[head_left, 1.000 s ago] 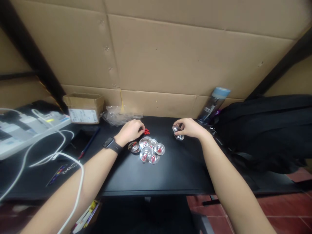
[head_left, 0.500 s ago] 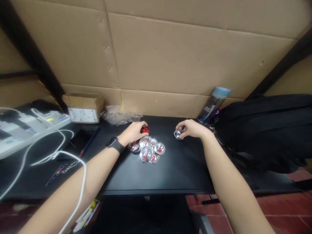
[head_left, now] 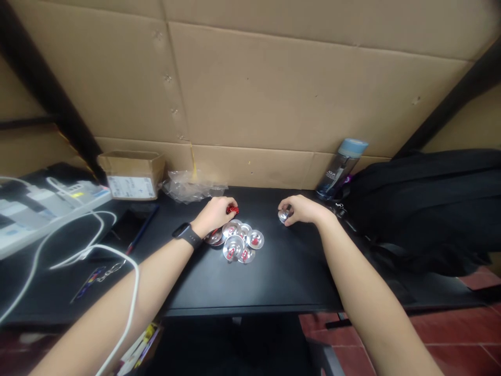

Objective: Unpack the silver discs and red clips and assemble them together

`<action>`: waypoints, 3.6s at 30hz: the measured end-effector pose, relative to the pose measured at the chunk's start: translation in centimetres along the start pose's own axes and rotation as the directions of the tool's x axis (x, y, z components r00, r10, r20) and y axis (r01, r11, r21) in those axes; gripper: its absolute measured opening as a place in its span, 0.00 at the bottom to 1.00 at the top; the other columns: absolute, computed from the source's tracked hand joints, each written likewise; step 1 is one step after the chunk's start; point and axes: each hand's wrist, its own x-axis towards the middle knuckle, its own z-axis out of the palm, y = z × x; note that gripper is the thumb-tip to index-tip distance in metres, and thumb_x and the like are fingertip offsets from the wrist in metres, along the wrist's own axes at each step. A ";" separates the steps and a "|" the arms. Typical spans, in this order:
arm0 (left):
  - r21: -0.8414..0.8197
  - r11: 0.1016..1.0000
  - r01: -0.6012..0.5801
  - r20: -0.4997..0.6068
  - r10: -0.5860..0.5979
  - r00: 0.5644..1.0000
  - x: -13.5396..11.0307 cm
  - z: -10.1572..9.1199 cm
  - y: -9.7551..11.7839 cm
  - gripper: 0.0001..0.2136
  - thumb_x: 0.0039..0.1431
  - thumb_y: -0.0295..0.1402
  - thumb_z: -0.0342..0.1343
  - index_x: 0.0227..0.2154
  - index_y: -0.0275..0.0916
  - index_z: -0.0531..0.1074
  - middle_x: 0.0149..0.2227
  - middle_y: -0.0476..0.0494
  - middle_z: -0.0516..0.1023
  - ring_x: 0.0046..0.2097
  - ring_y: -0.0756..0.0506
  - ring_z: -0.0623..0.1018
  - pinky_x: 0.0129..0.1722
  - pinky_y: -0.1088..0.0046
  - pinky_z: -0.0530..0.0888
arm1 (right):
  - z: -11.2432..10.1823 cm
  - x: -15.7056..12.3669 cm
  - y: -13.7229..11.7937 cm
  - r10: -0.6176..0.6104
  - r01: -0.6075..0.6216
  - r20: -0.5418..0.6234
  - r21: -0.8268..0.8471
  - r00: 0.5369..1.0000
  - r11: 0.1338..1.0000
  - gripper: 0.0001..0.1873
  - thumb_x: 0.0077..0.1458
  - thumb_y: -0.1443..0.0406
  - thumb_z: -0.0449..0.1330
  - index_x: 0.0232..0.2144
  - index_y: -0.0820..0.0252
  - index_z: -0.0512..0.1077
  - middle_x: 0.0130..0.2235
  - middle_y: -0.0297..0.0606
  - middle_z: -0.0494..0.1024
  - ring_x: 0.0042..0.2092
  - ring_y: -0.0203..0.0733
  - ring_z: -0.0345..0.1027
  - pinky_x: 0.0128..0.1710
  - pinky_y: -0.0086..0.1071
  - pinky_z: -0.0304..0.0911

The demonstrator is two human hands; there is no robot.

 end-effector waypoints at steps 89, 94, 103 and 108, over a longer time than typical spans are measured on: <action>0.145 0.988 0.048 -0.088 -0.035 0.996 -0.1 -2.6 -0.5 0.09 0.61 0.36 0.58 0.36 0.44 0.83 0.36 0.43 0.85 0.37 0.42 0.81 0.39 0.67 0.74 | -0.1 -1.0 -5.4 -0.201 0.312 -0.510 0.142 0.836 0.939 0.19 0.49 0.64 0.70 0.44 0.54 0.72 0.44 0.38 0.79 0.45 0.45 0.73 0.47 0.37 0.65; 0.222 0.975 0.023 -0.013 -0.020 1.000 -0.2 -2.8 -0.7 0.07 0.58 0.37 0.59 0.32 0.44 0.82 0.34 0.45 0.85 0.36 0.42 0.81 0.35 0.69 0.73 | -0.6 -0.7 -1.2 -0.161 0.174 -0.245 0.034 0.956 0.984 0.22 0.45 0.65 0.72 0.45 0.57 0.75 0.42 0.38 0.80 0.42 0.44 0.74 0.43 0.33 0.65; 0.236 0.968 0.088 0.066 -0.107 0.992 -0.3 -3.0 -0.7 0.10 0.60 0.40 0.57 0.33 0.44 0.82 0.35 0.45 0.85 0.37 0.42 0.82 0.35 0.69 0.71 | -0.2 0.1 1.5 -0.074 0.077 -0.032 0.120 0.997 0.990 0.26 0.40 0.62 0.74 0.44 0.57 0.77 0.39 0.35 0.81 0.38 0.42 0.75 0.39 0.31 0.66; 0.235 0.968 0.094 0.071 -0.114 0.991 -0.3 -3.0 -0.9 0.10 0.61 0.41 0.57 0.33 0.45 0.82 0.35 0.45 0.85 0.38 0.41 0.82 0.34 0.69 0.71 | 0.0 0.2 1.9 -0.048 0.049 -0.009 0.104 0.999 0.993 0.26 0.38 0.63 0.74 0.43 0.57 0.78 0.40 0.36 0.81 0.39 0.43 0.74 0.39 0.31 0.66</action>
